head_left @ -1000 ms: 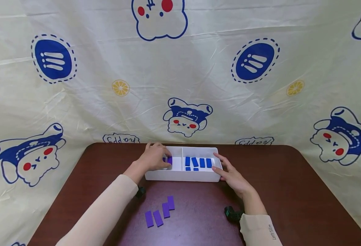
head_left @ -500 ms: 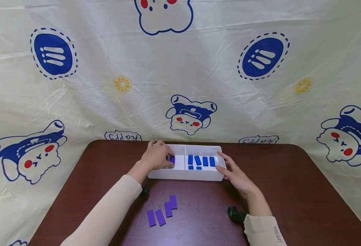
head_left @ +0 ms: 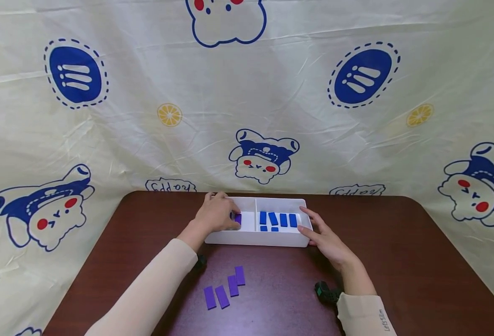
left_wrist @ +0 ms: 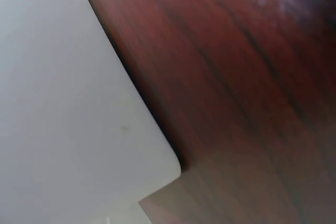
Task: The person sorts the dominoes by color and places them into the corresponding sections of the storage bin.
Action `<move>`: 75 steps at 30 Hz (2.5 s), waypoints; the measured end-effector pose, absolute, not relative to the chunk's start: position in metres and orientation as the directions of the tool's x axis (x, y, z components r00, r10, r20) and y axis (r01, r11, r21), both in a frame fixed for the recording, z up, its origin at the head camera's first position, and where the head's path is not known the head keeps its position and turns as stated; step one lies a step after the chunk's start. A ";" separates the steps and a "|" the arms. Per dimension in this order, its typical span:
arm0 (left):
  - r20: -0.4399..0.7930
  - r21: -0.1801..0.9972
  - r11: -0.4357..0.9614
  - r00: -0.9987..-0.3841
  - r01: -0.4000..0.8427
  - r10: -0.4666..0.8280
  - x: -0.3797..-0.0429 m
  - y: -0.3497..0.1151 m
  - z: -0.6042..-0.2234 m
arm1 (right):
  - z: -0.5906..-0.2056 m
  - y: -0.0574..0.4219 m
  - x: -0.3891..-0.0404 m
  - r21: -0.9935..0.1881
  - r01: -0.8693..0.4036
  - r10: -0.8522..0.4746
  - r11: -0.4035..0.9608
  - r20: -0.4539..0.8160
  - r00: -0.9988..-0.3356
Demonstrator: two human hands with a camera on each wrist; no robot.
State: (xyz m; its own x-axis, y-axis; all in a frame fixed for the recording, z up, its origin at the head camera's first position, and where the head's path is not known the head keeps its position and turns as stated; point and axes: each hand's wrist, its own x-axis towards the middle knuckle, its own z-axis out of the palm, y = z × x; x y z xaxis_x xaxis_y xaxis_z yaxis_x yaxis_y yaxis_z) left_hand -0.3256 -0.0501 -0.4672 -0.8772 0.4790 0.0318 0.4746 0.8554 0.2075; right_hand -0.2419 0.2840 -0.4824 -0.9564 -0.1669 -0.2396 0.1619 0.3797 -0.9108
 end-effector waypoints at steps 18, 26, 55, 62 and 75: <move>0.045 0.236 0.853 -0.882 0.466 0.470 -0.327 -0.049 -0.464 | -0.478 0.284 -0.242 -0.901 0.171 -0.157 0.397 -0.251 -0.955; 0.038 0.240 0.856 -0.886 0.457 0.462 -0.324 -0.050 -0.465 | -0.480 0.283 -0.241 -0.903 0.178 -0.154 0.391 -0.255 -0.955; 0.141 0.302 0.779 -0.834 0.550 0.534 -0.306 -0.066 -0.436 | -0.481 0.286 -0.241 -0.918 0.160 -0.172 0.363 -0.234 -0.957; 0.189 0.245 0.736 -0.776 0.631 0.602 -0.281 -0.068 -0.427 | -0.482 0.288 -0.241 -0.919 0.165 -0.176 0.359 -0.240 -0.955; 0.237 0.249 0.650 -0.696 0.718 0.678 -0.229 -0.067 -0.422 | -0.479 0.286 -0.243 -0.916 0.167 -0.180 0.365 -0.246 -0.953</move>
State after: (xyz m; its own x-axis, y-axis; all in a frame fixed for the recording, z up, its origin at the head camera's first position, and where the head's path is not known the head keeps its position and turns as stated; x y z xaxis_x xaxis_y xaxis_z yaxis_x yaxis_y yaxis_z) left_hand -0.2285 -0.0675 -0.4220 -0.6961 0.6778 0.2366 0.7178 0.6504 0.2485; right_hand -0.2435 0.2857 -0.4785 -0.9526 -0.1795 -0.2457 0.1675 0.3650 -0.9158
